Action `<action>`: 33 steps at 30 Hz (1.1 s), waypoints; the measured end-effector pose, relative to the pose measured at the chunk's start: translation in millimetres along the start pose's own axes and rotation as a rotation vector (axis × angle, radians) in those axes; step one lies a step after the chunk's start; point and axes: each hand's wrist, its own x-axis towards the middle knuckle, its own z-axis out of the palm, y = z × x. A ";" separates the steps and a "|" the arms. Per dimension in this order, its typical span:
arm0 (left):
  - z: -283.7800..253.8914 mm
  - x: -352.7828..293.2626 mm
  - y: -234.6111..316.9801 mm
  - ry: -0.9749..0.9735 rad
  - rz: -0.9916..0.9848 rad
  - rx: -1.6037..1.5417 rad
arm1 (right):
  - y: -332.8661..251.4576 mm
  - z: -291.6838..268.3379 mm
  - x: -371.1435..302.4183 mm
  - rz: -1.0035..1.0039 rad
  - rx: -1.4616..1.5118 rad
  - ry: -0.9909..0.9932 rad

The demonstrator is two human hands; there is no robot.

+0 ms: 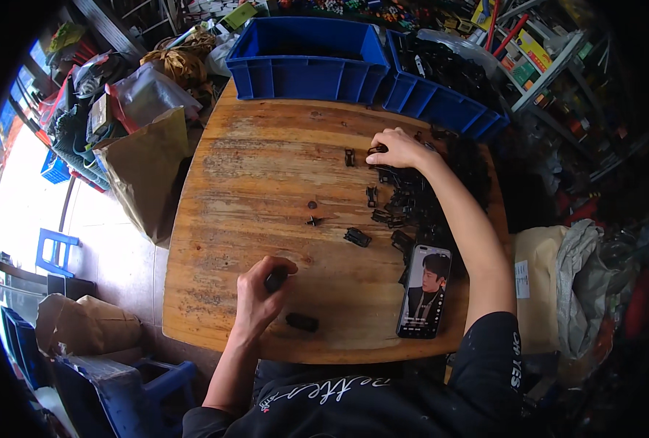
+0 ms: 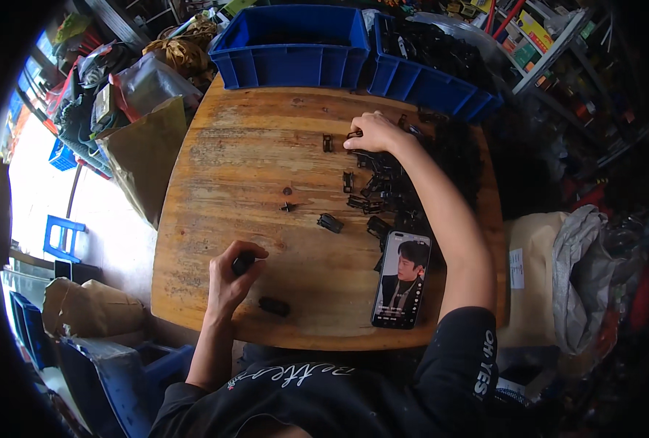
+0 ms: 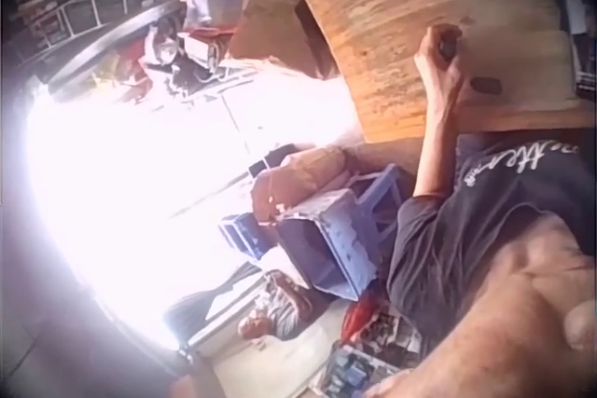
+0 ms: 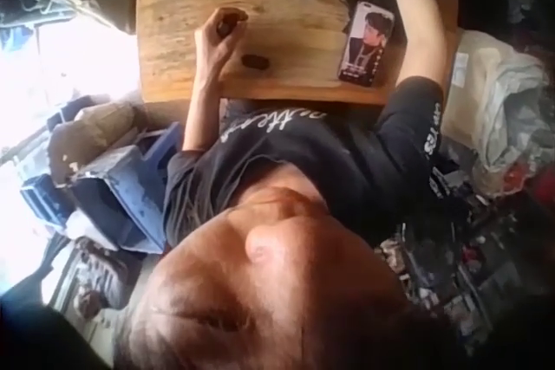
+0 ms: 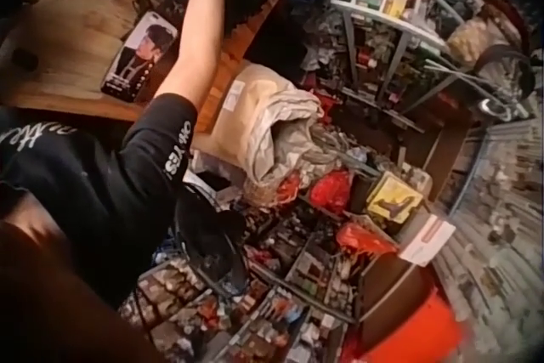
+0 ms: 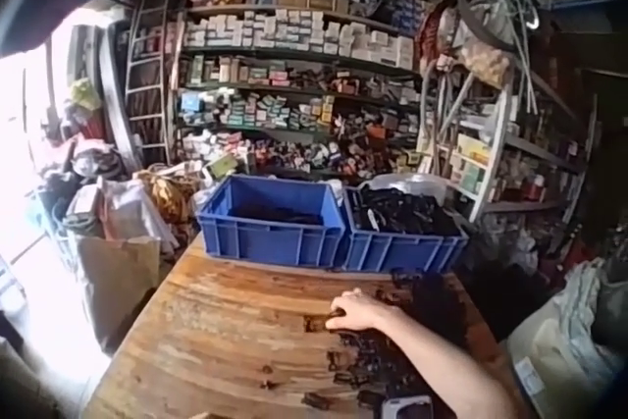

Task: Assembling small black plastic components at a workbench.

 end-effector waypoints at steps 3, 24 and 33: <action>0.7 0.8 1.6 -0.002 0.003 0.022 | 2.0 -4.7 -38.4 0.017 -0.054 0.061; 7.7 6.9 -3.2 -0.039 -0.029 -0.031 | -33.8 29.5 -55.9 -0.052 -0.265 0.029; 6.1 5.1 -3.7 -0.066 -0.019 0.021 | 14.9 41.3 -120.4 -0.119 -0.177 0.252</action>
